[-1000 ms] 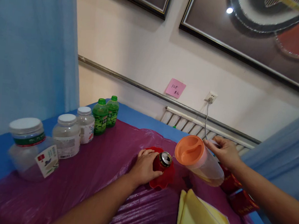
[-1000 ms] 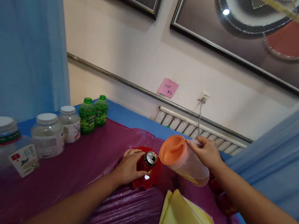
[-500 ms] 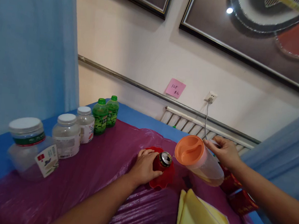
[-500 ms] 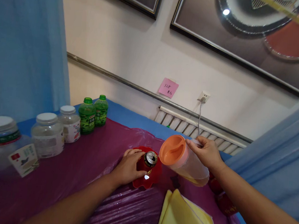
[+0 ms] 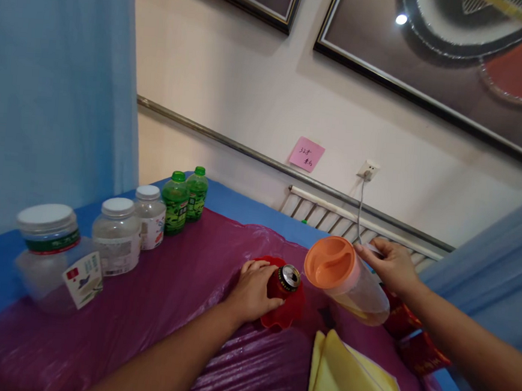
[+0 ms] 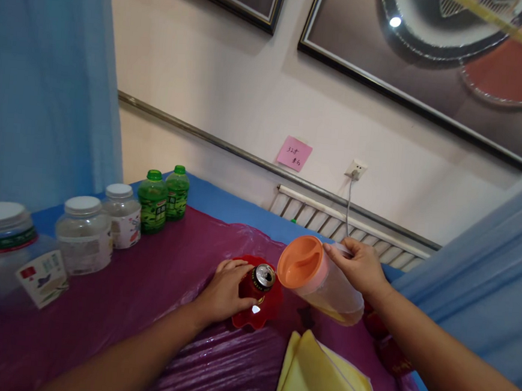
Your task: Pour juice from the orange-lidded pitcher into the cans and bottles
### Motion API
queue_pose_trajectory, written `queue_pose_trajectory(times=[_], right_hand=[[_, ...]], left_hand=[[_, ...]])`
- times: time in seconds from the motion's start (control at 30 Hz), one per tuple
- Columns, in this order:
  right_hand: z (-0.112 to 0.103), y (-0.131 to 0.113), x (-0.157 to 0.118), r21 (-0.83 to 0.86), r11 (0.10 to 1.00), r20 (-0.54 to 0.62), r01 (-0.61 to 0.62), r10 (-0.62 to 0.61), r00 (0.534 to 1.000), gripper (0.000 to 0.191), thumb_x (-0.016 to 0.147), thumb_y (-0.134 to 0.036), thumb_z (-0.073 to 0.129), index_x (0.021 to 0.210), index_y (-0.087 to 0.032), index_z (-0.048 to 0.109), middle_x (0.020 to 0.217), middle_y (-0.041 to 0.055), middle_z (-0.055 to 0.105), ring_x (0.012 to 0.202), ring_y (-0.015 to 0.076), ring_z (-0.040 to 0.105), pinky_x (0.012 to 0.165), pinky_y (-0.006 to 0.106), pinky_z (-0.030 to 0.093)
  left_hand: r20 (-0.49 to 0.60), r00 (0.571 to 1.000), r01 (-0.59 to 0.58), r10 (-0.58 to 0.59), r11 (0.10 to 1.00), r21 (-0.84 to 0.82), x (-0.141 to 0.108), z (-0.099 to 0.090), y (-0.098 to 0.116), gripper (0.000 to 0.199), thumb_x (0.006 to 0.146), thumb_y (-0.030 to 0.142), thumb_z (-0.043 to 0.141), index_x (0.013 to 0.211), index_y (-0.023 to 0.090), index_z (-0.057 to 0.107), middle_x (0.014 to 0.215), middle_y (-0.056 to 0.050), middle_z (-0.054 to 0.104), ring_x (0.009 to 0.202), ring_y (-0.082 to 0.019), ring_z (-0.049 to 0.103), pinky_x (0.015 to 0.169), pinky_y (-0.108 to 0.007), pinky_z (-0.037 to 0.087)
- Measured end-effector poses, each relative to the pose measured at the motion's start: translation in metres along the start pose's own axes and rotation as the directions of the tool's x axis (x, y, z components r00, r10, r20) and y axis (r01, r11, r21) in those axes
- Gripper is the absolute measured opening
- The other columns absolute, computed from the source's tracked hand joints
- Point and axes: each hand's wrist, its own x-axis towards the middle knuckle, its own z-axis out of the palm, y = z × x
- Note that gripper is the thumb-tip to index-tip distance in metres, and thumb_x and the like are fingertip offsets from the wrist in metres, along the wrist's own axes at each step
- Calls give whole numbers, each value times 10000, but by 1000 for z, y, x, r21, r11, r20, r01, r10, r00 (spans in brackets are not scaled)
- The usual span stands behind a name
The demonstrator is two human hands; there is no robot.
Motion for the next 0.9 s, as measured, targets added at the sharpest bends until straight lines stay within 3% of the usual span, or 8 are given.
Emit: queue_pose_trajectory(times=[0.9], right_hand=[[4, -4, 0, 11, 1000, -2, 23, -23, 1000, 581, 800, -664, 639, 549, -246, 323, 550, -63, 250, 502, 94, 270, 462, 254, 217]], left_hand=[[-16, 999, -31, 31, 1000, -4, -1, 1, 0, 666, 641, 363, 870, 1252, 206, 659, 1301, -99, 689, 1296, -371, 533, 1132, -517, 330]])
